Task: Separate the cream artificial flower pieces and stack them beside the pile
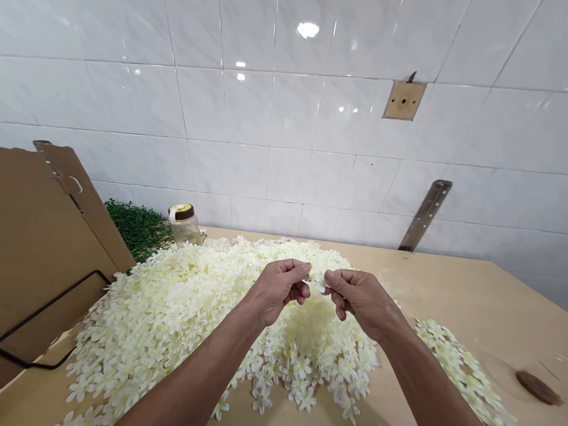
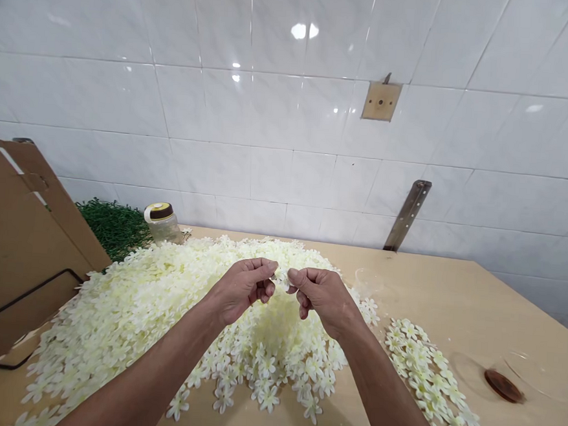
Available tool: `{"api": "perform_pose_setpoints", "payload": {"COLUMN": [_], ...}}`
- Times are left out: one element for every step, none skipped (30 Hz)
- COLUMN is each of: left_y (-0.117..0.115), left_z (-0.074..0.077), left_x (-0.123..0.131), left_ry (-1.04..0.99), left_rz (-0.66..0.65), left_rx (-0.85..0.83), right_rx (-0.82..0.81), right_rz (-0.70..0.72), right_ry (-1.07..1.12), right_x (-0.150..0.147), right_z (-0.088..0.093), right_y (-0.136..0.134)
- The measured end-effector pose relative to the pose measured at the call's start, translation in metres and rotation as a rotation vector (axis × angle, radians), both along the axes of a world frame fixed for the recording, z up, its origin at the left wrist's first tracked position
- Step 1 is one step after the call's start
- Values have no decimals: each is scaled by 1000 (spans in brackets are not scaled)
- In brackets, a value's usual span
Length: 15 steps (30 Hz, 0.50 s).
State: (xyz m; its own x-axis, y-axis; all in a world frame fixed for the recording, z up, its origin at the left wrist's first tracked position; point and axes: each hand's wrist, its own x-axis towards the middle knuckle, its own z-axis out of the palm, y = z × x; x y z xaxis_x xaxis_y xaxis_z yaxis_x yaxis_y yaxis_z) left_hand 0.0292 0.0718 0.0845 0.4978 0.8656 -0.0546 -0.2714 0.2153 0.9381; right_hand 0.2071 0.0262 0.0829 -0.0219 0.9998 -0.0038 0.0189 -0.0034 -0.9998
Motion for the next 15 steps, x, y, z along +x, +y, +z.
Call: {"api": "perform_pose_setpoints", "payload": {"left_y": [1,2,2,3,3,4,4,4,4,4,4,4,5,5,5], "left_z": [0,1,1,2,2,2,2,2,2,2,2,1,0,0,-1], "left_x": [-1,-1,-1,-2,-2,-2,-2,-2,-2,-2,-2,-2,-2,-2,-2], "left_ry": [-4,-9,-16,-21,-26,-30,-32,-32,-31,-31,-30,-28,-27,-26,-24], "left_rz": [19,41,63,83,102,118,129,138,144,149,150,147,145,142,138], "left_rx": [-7,-13,-17,-18,-17,-15,-13,-11,-10,-8,-4,1,6,11,15], "right_rx": [-2,-4,-5,-6,-5,-3,-2,-1,-1,-2,-3,-4,-5,-4,-2], "right_rz": [1,-1,-6,-9,-13,-14,-13,-11,-9,-6,-6,-7,-14,-23,-32], "right_ry": [2,0,-5,-11,-17,-24,-30,-37,-44,-49,-53,-57,-59,-61,-63], "right_x": [1,1,2,2,3,3,3,3,3,3,2,2,2,1,1], "right_z": [0,0,0,0,1,1,1,1,1,1,1,2,2,3,3], "right_y": [0,0,0,0,0,0,0,0,-1,-1,-1,-1,-1,-1,-1]}}
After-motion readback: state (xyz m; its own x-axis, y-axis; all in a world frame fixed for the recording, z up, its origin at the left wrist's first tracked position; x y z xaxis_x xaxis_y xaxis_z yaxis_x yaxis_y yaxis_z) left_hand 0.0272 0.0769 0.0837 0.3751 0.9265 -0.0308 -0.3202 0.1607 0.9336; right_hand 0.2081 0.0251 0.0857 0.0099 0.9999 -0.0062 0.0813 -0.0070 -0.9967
